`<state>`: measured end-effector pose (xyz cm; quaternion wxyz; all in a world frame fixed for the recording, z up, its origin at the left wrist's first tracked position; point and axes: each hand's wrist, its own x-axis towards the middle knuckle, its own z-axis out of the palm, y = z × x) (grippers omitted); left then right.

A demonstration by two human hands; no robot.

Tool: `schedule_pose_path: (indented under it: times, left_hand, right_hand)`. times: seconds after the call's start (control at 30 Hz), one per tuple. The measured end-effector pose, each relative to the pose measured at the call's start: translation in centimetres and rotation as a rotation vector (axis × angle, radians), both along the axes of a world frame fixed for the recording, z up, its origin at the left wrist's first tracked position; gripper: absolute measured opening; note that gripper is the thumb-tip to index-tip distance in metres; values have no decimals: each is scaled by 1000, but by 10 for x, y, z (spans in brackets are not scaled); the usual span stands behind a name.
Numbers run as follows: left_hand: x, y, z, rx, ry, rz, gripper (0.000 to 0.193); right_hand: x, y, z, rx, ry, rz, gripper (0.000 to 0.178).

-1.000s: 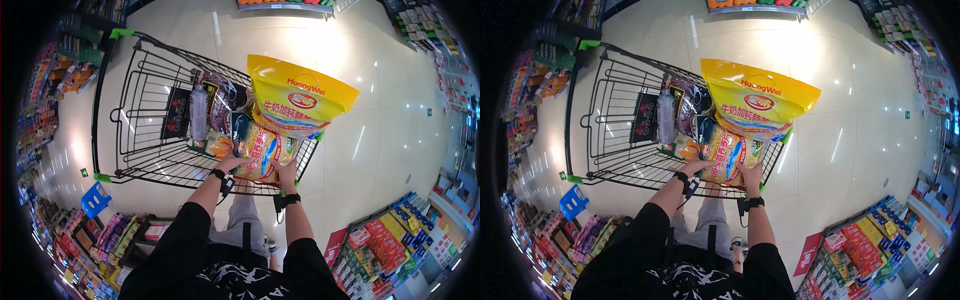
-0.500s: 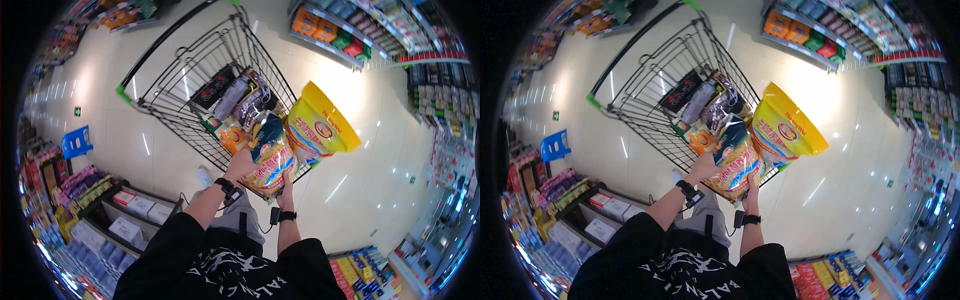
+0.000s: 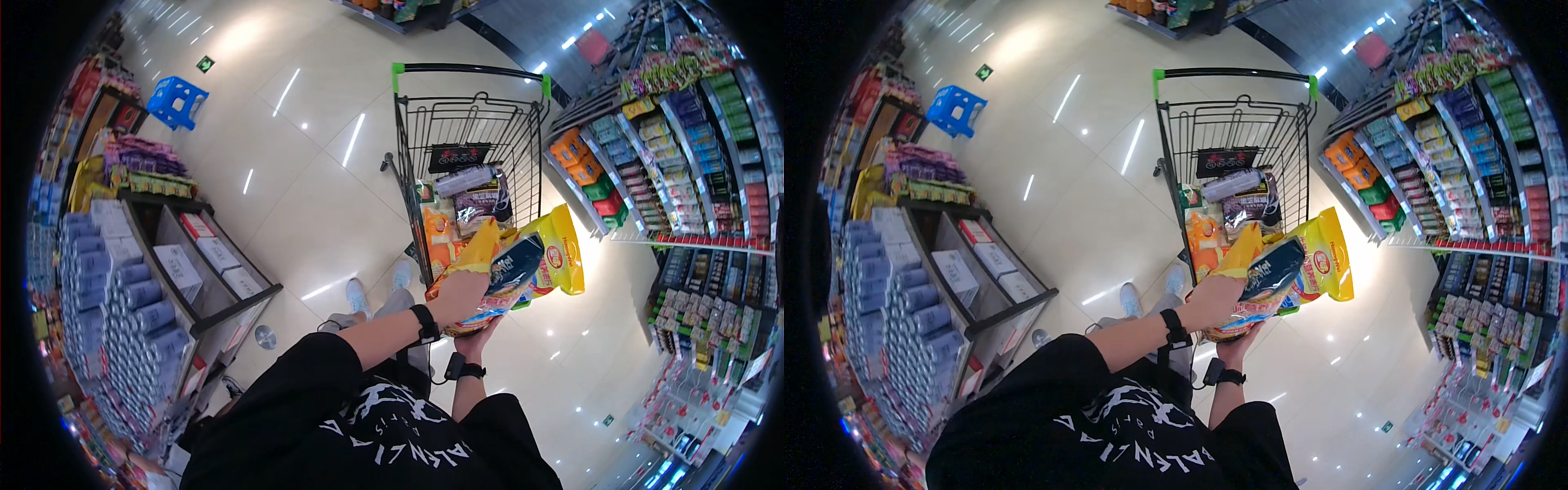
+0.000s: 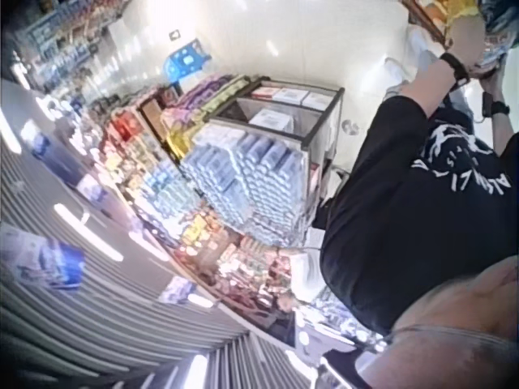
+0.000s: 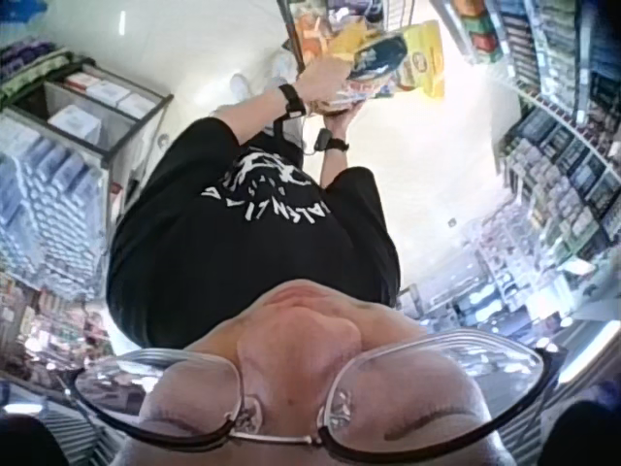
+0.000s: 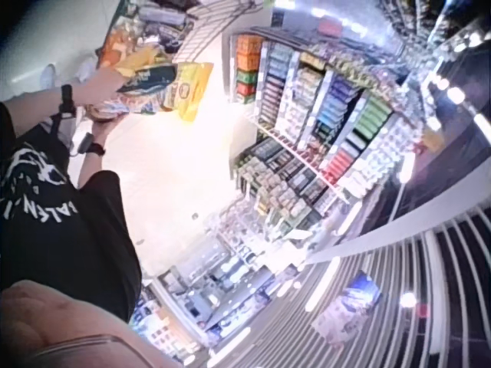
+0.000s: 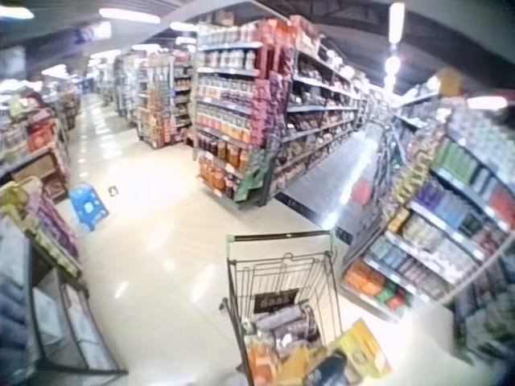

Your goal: Select various grocery items including canisters and snacks from supermarket shelves and place them into a shopping cart.

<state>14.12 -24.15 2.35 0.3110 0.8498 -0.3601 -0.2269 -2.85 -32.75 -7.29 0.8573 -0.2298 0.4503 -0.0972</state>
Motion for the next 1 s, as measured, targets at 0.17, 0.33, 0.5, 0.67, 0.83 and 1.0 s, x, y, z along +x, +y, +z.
schedule_pose_path:
  times: [0.17, 0.33, 0.5, 0.67, 0.83, 1.0]
  left_hand:
    - [-23, 51, 87, -15, 14, 123, 47]
    - [-32, 80, 173, -191, -202, -6, 42]
    - [-42, 136, 238, -402, -444, 264, 27]
    - [-108, 211, 293, -409, -401, 647, 38]
    - [-215, 251, 307, -298, -433, 970, 46]
    - [-327, 262, 294, -362, -506, 1368, 42]
  right_hand:
    - [-5, 17, 35, 197, 85, -45, 87]
    - [-43, -31, 79, 59, 133, 280, 85]
    - [45, -42, 100, -8, 76, 685, 83]
    - [124, -4, 134, -5, -98, 1036, 82]
    - [143, 65, 172, 77, -278, 1327, 80]
    - [109, 151, 204, 250, -410, 1639, 79]
